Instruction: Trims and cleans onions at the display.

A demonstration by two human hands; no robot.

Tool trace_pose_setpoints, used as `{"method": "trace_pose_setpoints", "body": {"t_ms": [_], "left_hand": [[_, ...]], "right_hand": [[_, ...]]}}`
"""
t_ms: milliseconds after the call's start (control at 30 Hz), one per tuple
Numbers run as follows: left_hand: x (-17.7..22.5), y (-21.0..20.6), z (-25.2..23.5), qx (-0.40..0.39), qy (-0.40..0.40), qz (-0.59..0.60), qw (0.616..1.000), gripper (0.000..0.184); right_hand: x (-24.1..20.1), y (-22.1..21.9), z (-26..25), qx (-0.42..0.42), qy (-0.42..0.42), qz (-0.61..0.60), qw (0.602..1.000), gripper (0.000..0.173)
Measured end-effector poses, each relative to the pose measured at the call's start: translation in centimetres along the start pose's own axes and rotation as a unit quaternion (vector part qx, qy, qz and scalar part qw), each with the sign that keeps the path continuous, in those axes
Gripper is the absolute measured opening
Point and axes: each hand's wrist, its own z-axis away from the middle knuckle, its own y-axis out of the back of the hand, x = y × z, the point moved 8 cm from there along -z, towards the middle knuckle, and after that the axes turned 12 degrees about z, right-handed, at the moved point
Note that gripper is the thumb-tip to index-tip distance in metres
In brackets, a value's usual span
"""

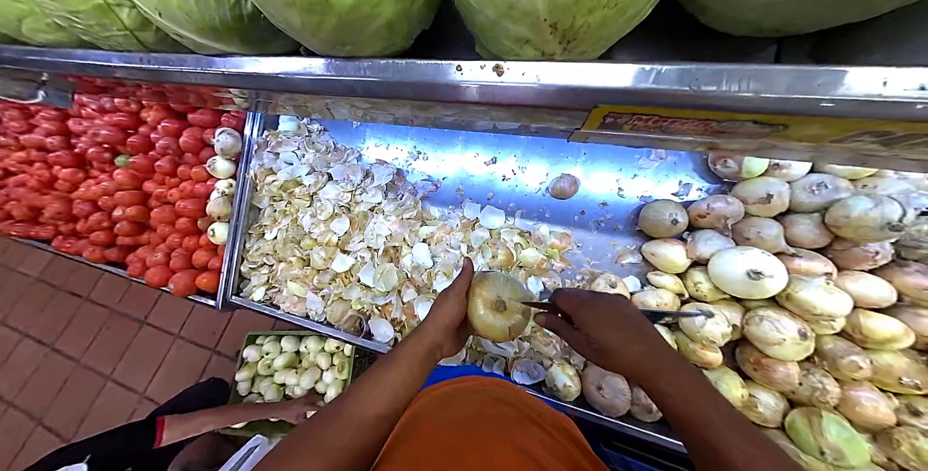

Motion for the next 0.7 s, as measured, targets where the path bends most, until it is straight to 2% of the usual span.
{"method": "trace_pose_setpoints", "body": {"t_ms": [33,133,267,367,500,633,700], "left_hand": [[0.0,-0.4,0.1,-0.013,-0.002,-0.025,1.0,0.076],[-0.4,-1.6,0.4,-0.078,-0.005,-0.1,0.992,0.052],[-1.2,-2.6,0.7,-0.137,0.008,-0.143,0.98,0.053],[-1.5,-2.9,0.7,-0.121,-0.002,-0.178,0.977,0.049],[-1.9,-2.7,0.8,-0.083,-0.01,-0.168,0.982,0.046],[-1.7,-3.3,1.6,-0.151,0.01,-0.194,0.969,0.057],[-1.7,-3.3,1.8,-0.145,0.008,-0.208,0.967,0.057]], "right_hand": [[-0.2,0.4,-0.4,-0.008,0.005,0.03,1.0,0.066],[-0.4,1.2,-1.0,-0.084,0.001,0.097,0.992,0.072],[-0.6,2.0,-0.8,-0.142,-0.009,0.194,0.971,0.076],[-0.6,2.1,-0.6,-0.178,0.0,0.223,0.958,0.078],[-0.8,1.7,-0.6,-0.153,0.052,0.229,0.96,0.079],[-0.8,1.7,-0.4,-0.144,0.056,0.22,0.963,0.079],[-0.7,1.7,-0.1,-0.133,0.065,0.212,0.966,0.079]]}}
